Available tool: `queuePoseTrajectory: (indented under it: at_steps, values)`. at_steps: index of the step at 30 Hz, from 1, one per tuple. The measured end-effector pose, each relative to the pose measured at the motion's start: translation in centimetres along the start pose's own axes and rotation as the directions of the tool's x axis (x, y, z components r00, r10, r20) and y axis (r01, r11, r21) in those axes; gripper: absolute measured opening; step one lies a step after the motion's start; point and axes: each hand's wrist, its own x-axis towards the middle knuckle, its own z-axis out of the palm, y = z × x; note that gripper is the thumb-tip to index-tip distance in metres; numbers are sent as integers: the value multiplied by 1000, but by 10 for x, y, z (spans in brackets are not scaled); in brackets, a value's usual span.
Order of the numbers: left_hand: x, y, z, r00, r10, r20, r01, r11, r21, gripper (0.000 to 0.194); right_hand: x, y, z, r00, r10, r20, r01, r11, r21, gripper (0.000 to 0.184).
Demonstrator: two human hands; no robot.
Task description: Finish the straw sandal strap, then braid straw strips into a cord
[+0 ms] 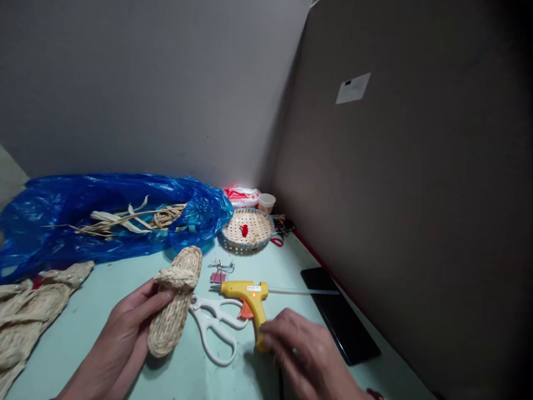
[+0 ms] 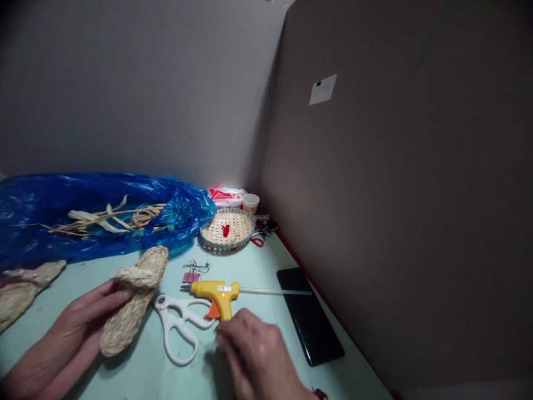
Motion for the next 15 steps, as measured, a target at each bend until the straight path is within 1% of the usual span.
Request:
queuePoseTrajectory:
  at_steps: [2,4,6,8,11,13,15]
  values:
    - [0,0,3,1000,5,-8,-5,1000,11,39,9,6,-3,987,160,-33,-163,979,-125,32]
    - [0,-2,2,1000,-17,16,17,1000,10,39,17,14,-1,955,295,28,-280,928,-247,31]
    - [0,-5,0,999,-31,37,31,1000,-5,40,23,21,5,914,388,116,-338,888,-312,33]
    - [2,-8,-3,998,-38,43,39,999,-24,41,27,24,10,875,447,184,-382,873,-304,35]
    - [2,-11,-6,999,-16,32,17,999,-36,43,31,24,14,832,508,222,-451,854,-261,38]
    - [2,-12,-8,999,11,31,-10,1000,-20,43,33,22,13,814,537,221,-482,837,-261,38]
    - [0,-12,-9,998,48,40,-48,999,18,45,33,20,14,806,548,224,-486,829,-277,36]
